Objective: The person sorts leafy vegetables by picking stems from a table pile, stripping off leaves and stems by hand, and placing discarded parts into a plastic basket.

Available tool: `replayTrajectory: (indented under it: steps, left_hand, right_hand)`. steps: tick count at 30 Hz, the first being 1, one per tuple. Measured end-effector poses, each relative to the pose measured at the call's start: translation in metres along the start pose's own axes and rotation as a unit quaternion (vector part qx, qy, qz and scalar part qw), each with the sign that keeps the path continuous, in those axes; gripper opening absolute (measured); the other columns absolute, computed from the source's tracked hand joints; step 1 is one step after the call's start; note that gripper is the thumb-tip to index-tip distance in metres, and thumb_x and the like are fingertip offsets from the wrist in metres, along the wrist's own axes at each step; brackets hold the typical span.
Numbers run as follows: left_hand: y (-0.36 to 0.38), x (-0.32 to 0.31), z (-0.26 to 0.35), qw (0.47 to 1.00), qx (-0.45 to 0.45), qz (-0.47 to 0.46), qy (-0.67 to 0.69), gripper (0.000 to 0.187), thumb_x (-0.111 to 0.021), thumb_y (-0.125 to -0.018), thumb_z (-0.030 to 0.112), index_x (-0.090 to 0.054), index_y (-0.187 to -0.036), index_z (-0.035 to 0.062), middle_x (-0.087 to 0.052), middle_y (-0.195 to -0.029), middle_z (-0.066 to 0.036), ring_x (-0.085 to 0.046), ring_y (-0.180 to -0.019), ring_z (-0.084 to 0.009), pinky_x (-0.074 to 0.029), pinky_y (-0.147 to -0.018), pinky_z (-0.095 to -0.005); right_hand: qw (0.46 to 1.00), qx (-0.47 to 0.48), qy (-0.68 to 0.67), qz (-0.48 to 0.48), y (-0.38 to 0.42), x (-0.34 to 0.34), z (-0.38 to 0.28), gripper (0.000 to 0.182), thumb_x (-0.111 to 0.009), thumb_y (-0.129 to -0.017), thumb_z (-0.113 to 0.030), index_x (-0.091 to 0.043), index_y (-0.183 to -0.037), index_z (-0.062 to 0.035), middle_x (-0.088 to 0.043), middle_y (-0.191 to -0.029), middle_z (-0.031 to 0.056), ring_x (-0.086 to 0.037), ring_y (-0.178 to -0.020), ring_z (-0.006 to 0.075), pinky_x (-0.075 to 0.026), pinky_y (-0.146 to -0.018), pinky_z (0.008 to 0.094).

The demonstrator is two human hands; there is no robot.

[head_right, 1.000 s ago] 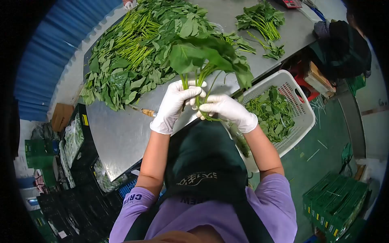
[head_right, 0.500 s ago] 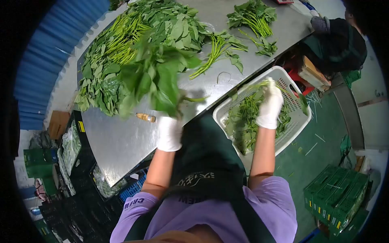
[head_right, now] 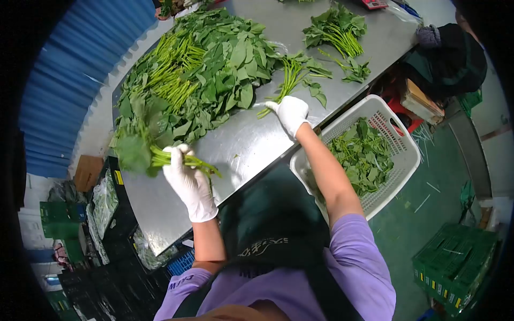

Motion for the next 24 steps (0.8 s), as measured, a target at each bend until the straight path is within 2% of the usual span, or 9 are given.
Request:
replayTrajectory:
  steps: [2,5,6,8,9,10,12,18,24]
  left_hand:
    - [0.004,-0.005,0.016,0.995,-0.067,0.048,-0.06,0.015,-0.059,-0.086,0.006,-0.05,-0.097,0.004,-0.057,-0.079,-0.005,-0.051,-0.07,-0.011,-0.041,-0.066,-0.0242]
    - [-0.003,0.002,0.007,0.999,0.006,0.014,-0.028,0.02,-0.058,-0.087,0.014,-0.051,-0.103,0.0024,-0.048,-0.07,-0.001,-0.043,-0.063,-0.0102,-0.034,-0.058,-0.0238]
    - [-0.006,0.006,-0.003,0.998,0.054,0.001,0.008,0.023,-0.057,-0.088,0.017,-0.051,-0.104,0.0019,-0.045,-0.067,0.0,-0.041,-0.06,-0.01,-0.032,-0.056,-0.0237]
    - [-0.008,0.008,-0.025,0.988,0.13,-0.063,0.062,0.023,-0.056,-0.089,0.018,-0.052,-0.104,0.0015,-0.044,-0.063,0.0,-0.04,-0.057,-0.0104,-0.031,-0.054,-0.0238]
    - [-0.007,0.01,-0.035,0.984,0.16,-0.045,0.059,0.021,-0.056,-0.089,0.019,-0.054,-0.104,0.0034,-0.042,-0.063,0.001,-0.036,-0.056,-0.0102,-0.029,-0.055,-0.024]
    - [-0.003,0.009,-0.045,0.98,0.191,-0.026,0.056,0.019,-0.056,-0.09,0.02,-0.056,-0.103,0.0053,-0.04,-0.063,0.002,-0.032,-0.056,-0.0099,-0.027,-0.055,-0.0241]
    - [0.001,0.007,-0.052,0.973,0.226,0.025,0.044,0.022,-0.057,-0.088,0.016,-0.056,-0.107,0.0034,-0.055,-0.074,-0.001,-0.05,-0.064,-0.0104,-0.04,-0.059,-0.0209]
    - [-0.018,-0.003,-0.071,0.966,0.249,-0.02,0.062,0.031,-0.058,-0.087,0.012,-0.052,-0.115,0.0012,-0.062,-0.098,-0.012,-0.058,-0.073,-0.0113,-0.048,-0.064,-0.0201]
    - [-0.025,-0.032,-0.055,0.973,0.222,-0.057,-0.022,0.032,-0.06,-0.083,0.007,-0.054,-0.113,-0.0039,-0.065,-0.099,-0.011,-0.057,-0.072,-0.008,-0.042,-0.059,-0.018]
  right_hand:
    - [1.0,0.008,-0.003,-0.005,-0.01,-0.008,0.001,0.054,-0.061,-0.075,-0.054,-0.066,-0.07,0.0003,-0.061,-0.069,0.0232,-0.062,-0.068,0.0383,-0.048,-0.061,0.0428]
    - [0.989,-0.048,-0.137,-0.016,-0.012,-0.004,0.019,0.038,-0.061,-0.074,-0.039,-0.068,-0.075,-0.0022,-0.063,-0.078,0.0238,-0.061,-0.07,0.0404,-0.048,-0.062,0.044]
    - [0.967,-0.069,-0.246,0.002,-0.01,-0.007,0.03,0.031,-0.061,-0.076,-0.031,-0.066,-0.074,0.0,-0.064,-0.07,0.0191,-0.063,-0.062,0.0326,-0.048,-0.058,0.0399]
    - [0.835,-0.052,-0.54,0.095,-0.012,-0.03,0.057,0.023,-0.062,-0.077,-0.021,-0.062,-0.072,0.0012,-0.061,-0.06,0.0105,-0.059,-0.054,0.0186,-0.046,-0.052,0.0324]
    - [0.822,-0.026,-0.55,0.145,0.001,-0.006,0.051,0.013,-0.061,-0.08,-0.011,-0.058,-0.074,0.0006,-0.056,-0.058,0.002,-0.053,-0.052,0.0083,-0.042,-0.048,0.025]
    - [0.771,-0.054,-0.62,0.138,0.014,0.007,0.044,0.009,-0.06,-0.083,-0.008,-0.057,-0.082,-0.0003,-0.057,-0.065,0.0019,-0.054,-0.056,0.0077,-0.04,-0.049,0.0217]
    - [0.755,0.014,-0.636,0.161,0.03,0.034,0.031,0.006,-0.058,-0.085,-0.006,-0.055,-0.087,-0.0014,-0.057,-0.071,0.0007,-0.054,-0.061,0.0066,-0.04,-0.052,0.0191]
    - [0.735,0.068,-0.668,0.1,0.072,0.067,-0.022,0.006,-0.059,-0.083,-0.002,-0.053,-0.086,-0.0026,-0.056,-0.072,0.0001,-0.051,-0.062,0.0049,-0.039,-0.053,0.0192]
    - [0.843,0.139,-0.513,0.077,0.115,0.046,-0.053,0.013,-0.067,-0.075,-0.004,-0.055,-0.079,-0.0029,-0.054,-0.065,0.0049,-0.05,-0.052,0.0115,-0.04,-0.049,0.0258]
Point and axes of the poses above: each hand's wrist, its own y-axis away from the middle knuckle, its own x-axis out of the back of the hand, z = x × y, the point moved 6 cm from there along -y, towards the middle knuckle
